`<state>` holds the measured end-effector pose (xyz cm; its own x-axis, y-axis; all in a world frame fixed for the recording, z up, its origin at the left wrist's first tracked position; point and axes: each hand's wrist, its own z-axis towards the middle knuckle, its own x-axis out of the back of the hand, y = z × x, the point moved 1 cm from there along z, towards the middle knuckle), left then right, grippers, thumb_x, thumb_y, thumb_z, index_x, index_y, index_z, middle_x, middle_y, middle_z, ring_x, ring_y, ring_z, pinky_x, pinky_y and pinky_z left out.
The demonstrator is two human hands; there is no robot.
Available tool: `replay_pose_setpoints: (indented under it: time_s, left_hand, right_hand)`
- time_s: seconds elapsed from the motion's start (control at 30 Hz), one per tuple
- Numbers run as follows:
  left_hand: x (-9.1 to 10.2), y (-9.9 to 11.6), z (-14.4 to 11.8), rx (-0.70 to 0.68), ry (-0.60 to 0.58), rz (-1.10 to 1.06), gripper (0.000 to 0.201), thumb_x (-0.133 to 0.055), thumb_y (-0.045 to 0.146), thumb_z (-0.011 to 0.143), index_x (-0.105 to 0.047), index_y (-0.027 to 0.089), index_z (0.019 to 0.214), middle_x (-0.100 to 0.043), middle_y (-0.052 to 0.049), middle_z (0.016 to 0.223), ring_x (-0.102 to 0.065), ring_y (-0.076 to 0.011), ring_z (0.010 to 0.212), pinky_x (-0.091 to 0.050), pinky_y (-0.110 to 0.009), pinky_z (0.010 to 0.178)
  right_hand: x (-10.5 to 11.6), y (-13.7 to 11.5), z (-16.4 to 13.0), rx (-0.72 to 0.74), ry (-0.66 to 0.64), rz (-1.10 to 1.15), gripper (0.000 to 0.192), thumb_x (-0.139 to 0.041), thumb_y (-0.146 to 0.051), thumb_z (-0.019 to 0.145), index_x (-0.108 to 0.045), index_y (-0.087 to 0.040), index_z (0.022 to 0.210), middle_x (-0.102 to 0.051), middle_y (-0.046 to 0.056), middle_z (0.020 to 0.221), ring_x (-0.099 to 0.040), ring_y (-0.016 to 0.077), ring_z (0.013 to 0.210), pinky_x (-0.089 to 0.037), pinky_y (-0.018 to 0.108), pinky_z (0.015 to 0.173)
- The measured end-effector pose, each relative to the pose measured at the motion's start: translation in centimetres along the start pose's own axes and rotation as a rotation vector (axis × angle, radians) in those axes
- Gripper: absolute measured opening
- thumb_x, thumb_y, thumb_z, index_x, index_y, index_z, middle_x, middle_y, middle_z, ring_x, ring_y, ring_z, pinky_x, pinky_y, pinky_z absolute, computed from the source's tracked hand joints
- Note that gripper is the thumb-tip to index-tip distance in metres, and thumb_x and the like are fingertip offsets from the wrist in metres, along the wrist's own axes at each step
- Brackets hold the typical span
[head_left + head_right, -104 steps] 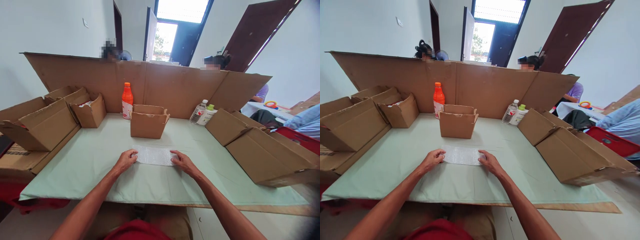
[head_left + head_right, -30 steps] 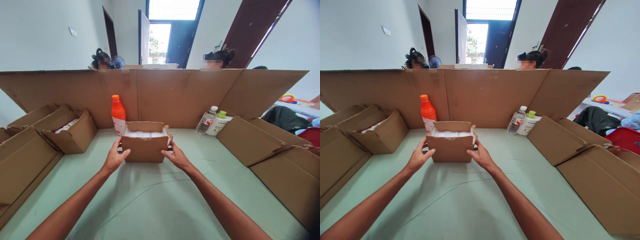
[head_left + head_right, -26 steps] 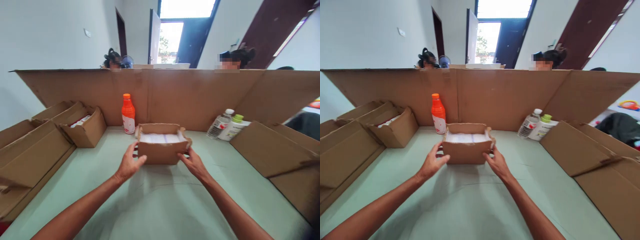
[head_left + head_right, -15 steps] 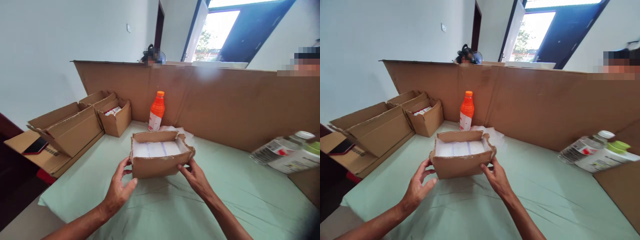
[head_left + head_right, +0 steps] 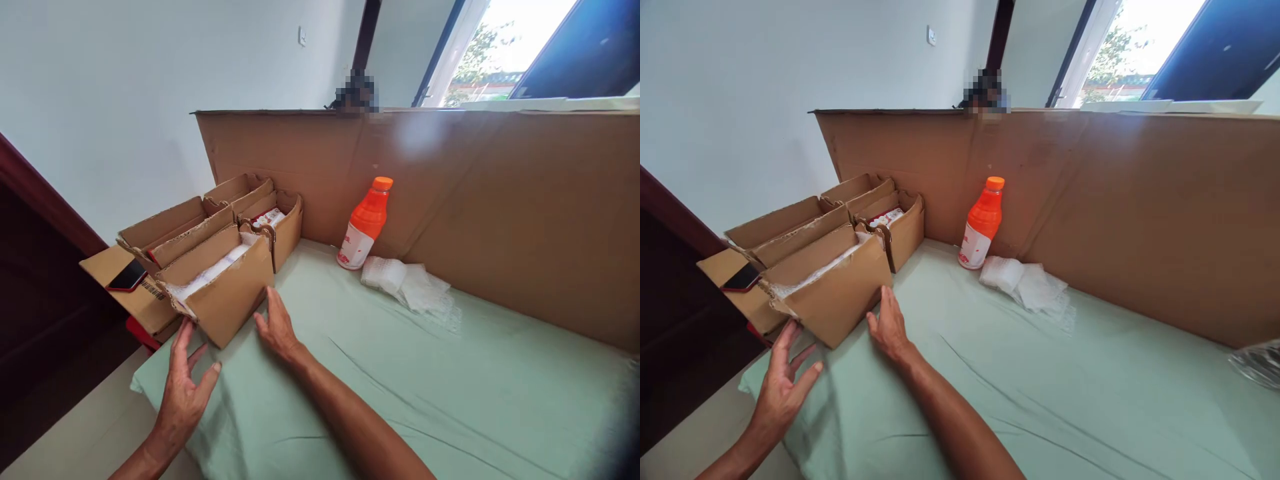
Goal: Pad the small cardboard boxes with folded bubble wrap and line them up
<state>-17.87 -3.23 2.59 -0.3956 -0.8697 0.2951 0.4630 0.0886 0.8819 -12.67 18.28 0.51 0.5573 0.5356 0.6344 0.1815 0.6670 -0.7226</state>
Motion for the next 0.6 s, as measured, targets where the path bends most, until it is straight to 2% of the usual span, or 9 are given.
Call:
replay_pose_setpoints:
  time_s: [0.07, 0.17, 0.27, 0.33, 0.47, 0.53, 0.6]
  left_hand:
    - [-0.5, -0.5, 0.7, -0.002, -0.017, 0.016, 0.08, -0.066, 0.037, 0.088, -0.026, 0.032, 0.158, -0.026, -0.01, 0.165, -0.029, -0.0366, 0.151, -0.048, -0.055, 0.11]
    - [-0.3, -1.5, 0.5, 0.06, -0.009, 0.03, 0.081, -0.065, 0.039, 0.088, -0.024, 0.031, 0.158, -0.03, -0.012, 0.163, -0.04, -0.0364, 0.145, -0.047, -0.056, 0.111]
    - [0.5, -2.1, -1.0, 0.144, 0.007, 0.086, 0.079, -0.063, 0.044, 0.088, -0.028, 0.029, 0.156, -0.036, -0.014, 0.158, -0.054, -0.0362, 0.132, -0.049, -0.059, 0.106]
    - [0.9, -2.3, -2.5, 0.147, -0.012, 0.151, 0.073, -0.062, 0.048, 0.087, -0.035, 0.027, 0.152, -0.043, -0.015, 0.152, -0.059, -0.0357, 0.124, -0.05, -0.06, 0.104]
    - [-0.1, -1.2, -4.9, -0.018, -0.158, 0.238, 0.059, -0.059, 0.049, 0.088, -0.051, 0.022, 0.139, -0.053, -0.015, 0.14, -0.061, -0.0328, 0.119, -0.05, -0.056, 0.106]
    - [-1.5, 0.0, -5.0, -0.129, -0.262, 0.243, 0.053, -0.056, 0.047, 0.09, -0.053, 0.022, 0.137, -0.053, -0.014, 0.141, -0.059, -0.0316, 0.123, -0.051, -0.052, 0.106]
    - [-3.7, 1.6, -4.2, -0.212, -0.387, 0.244, 0.051, -0.053, 0.047, 0.091, -0.055, 0.023, 0.136, -0.051, -0.013, 0.145, -0.056, -0.0318, 0.128, -0.057, -0.046, 0.096]
  right_hand:
    - [-1.1, -0.4, -1.1, 0.028, -0.047, -0.03, 0.073, -0.057, -0.014, 0.082, -0.037, -0.004, 0.152, -0.043, 0.024, 0.155, -0.04, 0.0315, 0.145, -0.033, 0.052, 0.122]
    - [-1.2, -1.0, -2.7, 0.065, -0.124, -0.159, 0.066, -0.058, -0.016, 0.084, -0.044, -0.007, 0.149, -0.048, 0.021, 0.152, -0.044, 0.0317, 0.141, -0.037, 0.052, 0.12]
    - [-1.0, -1.7, -4.2, 0.108, -0.206, -0.315, 0.053, -0.056, -0.023, 0.091, -0.052, -0.008, 0.143, -0.049, 0.02, 0.152, -0.042, 0.0327, 0.143, -0.036, 0.052, 0.119]
    - [-0.8, -2.2, -5.7, 0.169, -0.239, -0.388, 0.048, -0.055, -0.028, 0.095, -0.056, -0.009, 0.139, -0.049, 0.02, 0.152, -0.042, 0.0332, 0.143, -0.034, 0.052, 0.119]
    - [-0.5, -4.0, -10.7, 0.326, -0.2, -0.483, 0.052, -0.05, -0.039, 0.099, -0.052, -0.008, 0.14, -0.049, 0.021, 0.151, -0.043, 0.033, 0.141, -0.036, 0.052, 0.116]
    - [-0.5, -5.2, -13.5, 0.385, -0.188, -0.507, 0.049, -0.051, -0.038, 0.097, -0.057, -0.007, 0.134, -0.052, 0.021, 0.148, -0.046, 0.0334, 0.138, -0.037, 0.051, 0.114]
    - [-0.7, -6.4, -15.7, 0.425, -0.215, -0.473, 0.034, -0.055, -0.03, 0.093, -0.066, -0.011, 0.119, -0.061, 0.018, 0.138, -0.053, 0.0313, 0.13, -0.043, 0.049, 0.11]
